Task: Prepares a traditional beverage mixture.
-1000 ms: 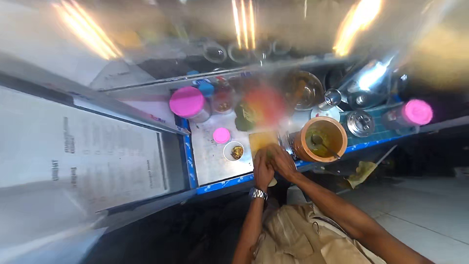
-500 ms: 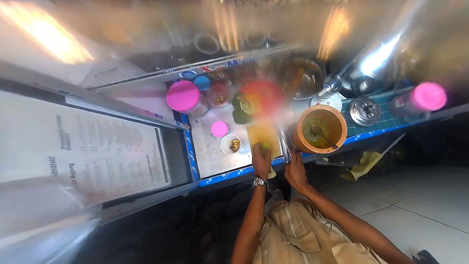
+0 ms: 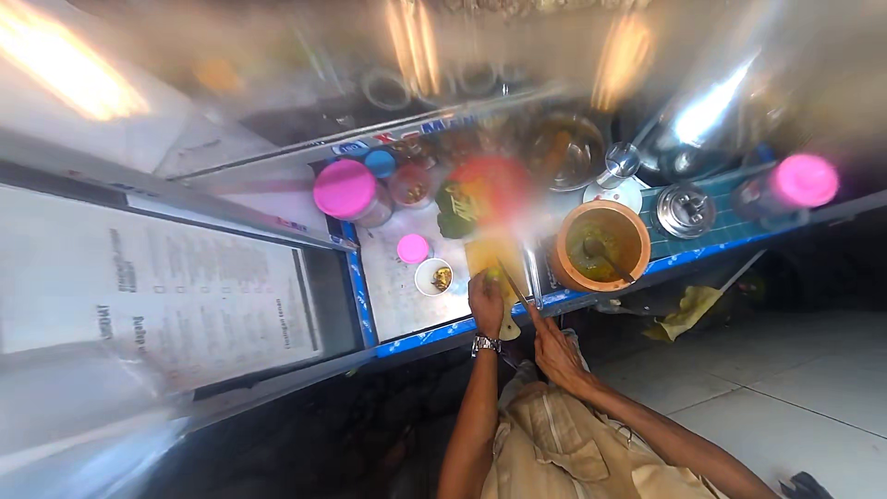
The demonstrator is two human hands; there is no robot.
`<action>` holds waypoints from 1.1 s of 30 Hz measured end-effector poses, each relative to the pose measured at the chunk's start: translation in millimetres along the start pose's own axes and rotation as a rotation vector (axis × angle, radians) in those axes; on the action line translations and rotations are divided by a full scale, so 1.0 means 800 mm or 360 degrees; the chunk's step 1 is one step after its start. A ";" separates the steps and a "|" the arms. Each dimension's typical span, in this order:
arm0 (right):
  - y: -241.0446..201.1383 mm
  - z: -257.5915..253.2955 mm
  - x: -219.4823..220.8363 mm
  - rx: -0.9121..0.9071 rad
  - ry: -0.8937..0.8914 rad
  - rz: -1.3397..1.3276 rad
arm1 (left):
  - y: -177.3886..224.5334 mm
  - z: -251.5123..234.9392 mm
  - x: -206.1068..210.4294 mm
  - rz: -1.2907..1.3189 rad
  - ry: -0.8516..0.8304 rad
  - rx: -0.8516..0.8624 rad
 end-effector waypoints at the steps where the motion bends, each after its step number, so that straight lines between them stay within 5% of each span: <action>1: -0.001 0.000 0.001 -0.0009 -0.0013 0.0003 | 0.001 0.000 -0.001 -0.0001 -0.0006 -0.0003; 33: 0.011 -0.005 -0.009 -0.0004 0.0099 -0.0097 | 0.010 0.008 0.010 0.0009 -0.0073 0.0048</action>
Point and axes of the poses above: each hand's wrist, its own z-axis away from the middle knuckle, its own x-axis out of the palm, y = z × x, the point moved 7 cm from there along -z, towards the middle knuckle, and after that the axes turned 15 degrees about -y, right-handed, at the moved point
